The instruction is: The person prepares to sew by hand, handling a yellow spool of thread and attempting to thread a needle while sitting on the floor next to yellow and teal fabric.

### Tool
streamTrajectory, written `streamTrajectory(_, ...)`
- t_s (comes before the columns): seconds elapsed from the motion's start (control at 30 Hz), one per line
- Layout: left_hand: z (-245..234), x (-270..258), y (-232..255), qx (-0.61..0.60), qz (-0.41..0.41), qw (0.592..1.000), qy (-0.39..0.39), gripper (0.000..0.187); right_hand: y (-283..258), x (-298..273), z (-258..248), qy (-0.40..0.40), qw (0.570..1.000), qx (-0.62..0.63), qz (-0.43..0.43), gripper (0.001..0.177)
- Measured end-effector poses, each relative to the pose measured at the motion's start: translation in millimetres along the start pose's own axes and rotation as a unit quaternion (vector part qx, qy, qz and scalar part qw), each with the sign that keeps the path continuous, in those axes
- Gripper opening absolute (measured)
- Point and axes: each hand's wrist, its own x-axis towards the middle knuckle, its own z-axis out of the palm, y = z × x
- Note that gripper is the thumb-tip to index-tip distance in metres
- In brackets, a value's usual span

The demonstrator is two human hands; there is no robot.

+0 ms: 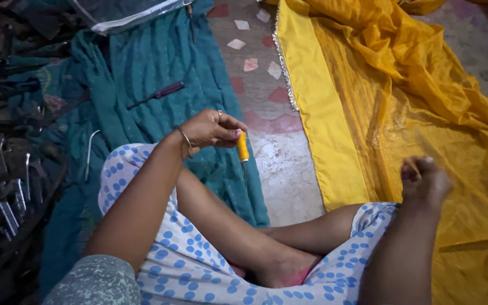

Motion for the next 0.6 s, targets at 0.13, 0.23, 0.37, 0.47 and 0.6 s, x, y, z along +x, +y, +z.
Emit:
streamTrajectory(0.13, 4, -1, 3, -0.017, 0.029, 0.999, -0.026, 0.029, -3, -64, 48, 0.146, 0.849, -0.464, -0.207, 0.096)
streamTrajectory(0.23, 8, -4, 4, 0.000, 0.055, 0.998, -0.032, 0.031, 0, -109, 76, 0.141, 0.671, -0.564, -0.461, 0.118)
streamTrajectory(0.37, 13, -4, 4, 0.039, 0.091, 0.995, -0.030, 0.031, 24, -168, 117, -0.062, 0.639, -0.521, -0.562, 0.080)
streamTrajectory(0.47, 18, -2, 4, 0.065, 0.100, 0.993, -0.023, 0.030, 46, -224, 153, -0.269, 0.720, -0.414, -0.488, 0.040)
streamTrajectory(0.6, 24, -3, 0, 0.064, 0.108, 0.992, -0.028, 0.029, 54, -267, 182, -0.441, 0.701, -0.367, -0.424, 0.040)
